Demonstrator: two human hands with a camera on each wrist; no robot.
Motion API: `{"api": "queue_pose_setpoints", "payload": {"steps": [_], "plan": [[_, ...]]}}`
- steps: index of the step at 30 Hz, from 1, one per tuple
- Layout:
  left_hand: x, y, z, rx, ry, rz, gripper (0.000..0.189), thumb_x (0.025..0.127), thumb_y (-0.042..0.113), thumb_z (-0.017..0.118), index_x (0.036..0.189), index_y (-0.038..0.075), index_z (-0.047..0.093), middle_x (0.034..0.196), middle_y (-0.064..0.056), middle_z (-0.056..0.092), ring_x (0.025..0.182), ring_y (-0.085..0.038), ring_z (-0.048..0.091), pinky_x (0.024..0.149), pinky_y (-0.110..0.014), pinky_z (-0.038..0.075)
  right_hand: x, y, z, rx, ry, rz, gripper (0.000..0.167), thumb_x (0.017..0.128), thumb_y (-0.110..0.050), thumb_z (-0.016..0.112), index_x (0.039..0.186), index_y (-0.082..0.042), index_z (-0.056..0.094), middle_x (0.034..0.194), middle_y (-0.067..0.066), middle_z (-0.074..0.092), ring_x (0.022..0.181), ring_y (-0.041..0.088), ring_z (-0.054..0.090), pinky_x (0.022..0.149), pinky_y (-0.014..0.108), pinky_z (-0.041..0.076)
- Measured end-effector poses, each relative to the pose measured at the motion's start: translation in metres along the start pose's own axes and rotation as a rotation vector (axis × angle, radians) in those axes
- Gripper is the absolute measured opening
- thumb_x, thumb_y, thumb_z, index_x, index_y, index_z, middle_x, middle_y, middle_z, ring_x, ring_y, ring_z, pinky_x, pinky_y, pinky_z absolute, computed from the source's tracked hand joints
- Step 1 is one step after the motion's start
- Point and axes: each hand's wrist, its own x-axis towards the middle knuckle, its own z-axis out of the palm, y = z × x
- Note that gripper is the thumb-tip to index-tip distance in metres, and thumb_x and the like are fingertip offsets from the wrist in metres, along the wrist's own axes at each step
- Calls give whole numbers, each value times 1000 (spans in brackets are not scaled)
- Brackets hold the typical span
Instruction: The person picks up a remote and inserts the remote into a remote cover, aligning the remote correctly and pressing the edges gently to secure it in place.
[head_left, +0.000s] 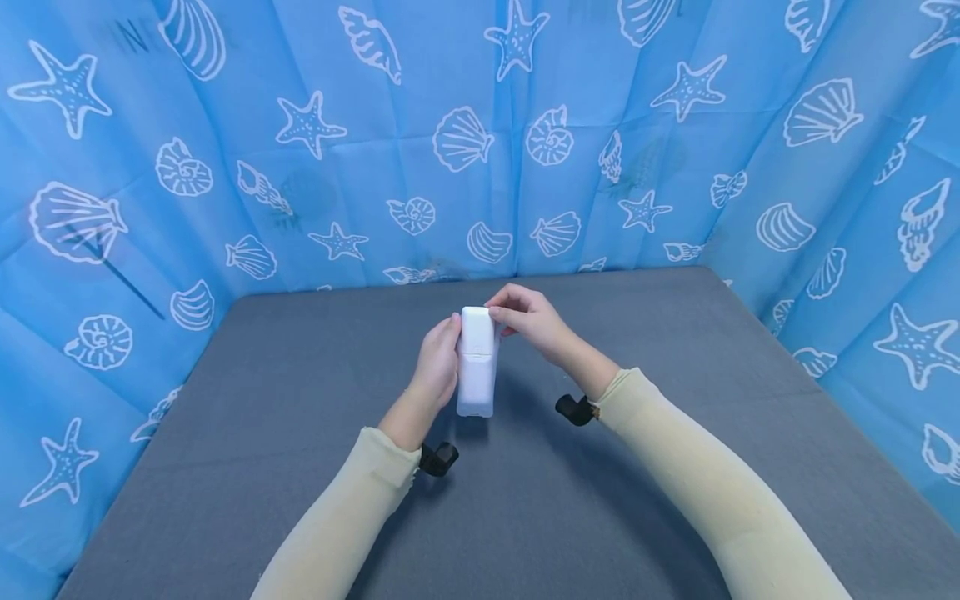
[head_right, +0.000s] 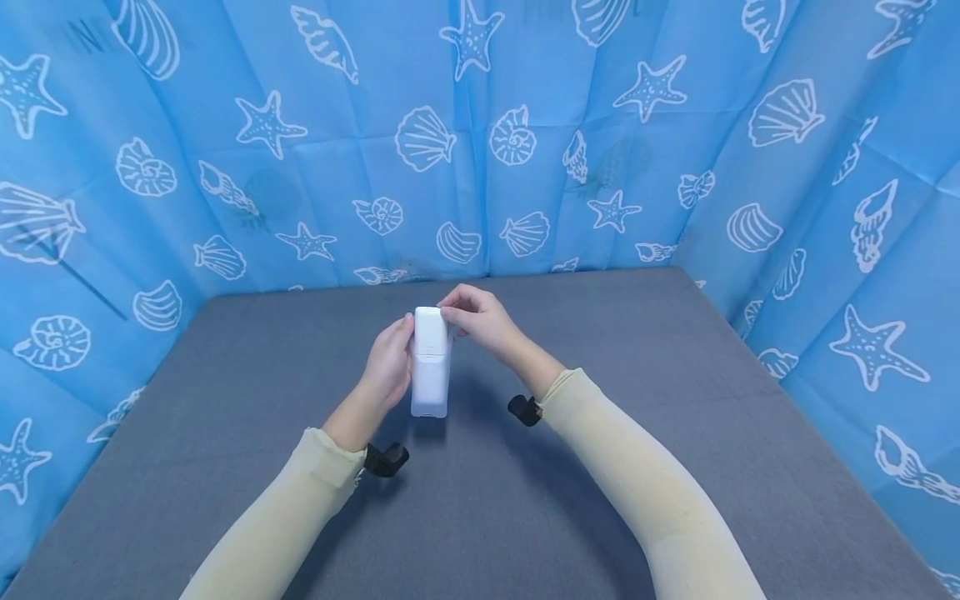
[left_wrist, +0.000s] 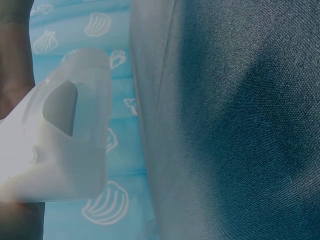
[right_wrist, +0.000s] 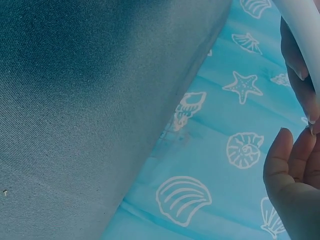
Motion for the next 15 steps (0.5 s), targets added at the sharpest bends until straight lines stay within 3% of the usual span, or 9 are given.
{"api": "queue_pose_setpoints", "payload": {"steps": [10, 15], "plan": [[-1, 0, -1, 10, -3, 2, 46, 107, 34, 32, 132, 0, 48, 121, -14, 51, 116, -27, 46, 100, -45, 34, 2, 2, 0, -4, -8, 3, 16, 99, -7, 54, 103, 8, 58, 100, 17, 62, 87, 23, 56, 74, 32, 49], [0, -1, -1, 5, -5, 14, 45, 108, 34, 31, 130, -1, 48, 118, -13, 51, 114, -26, 47, 99, -43, 35, 1, 1, 1, -18, -18, 0, 20, 99, -9, 54, 109, 8, 57, 103, 17, 61, 90, 23, 56, 77, 36, 50]]}}
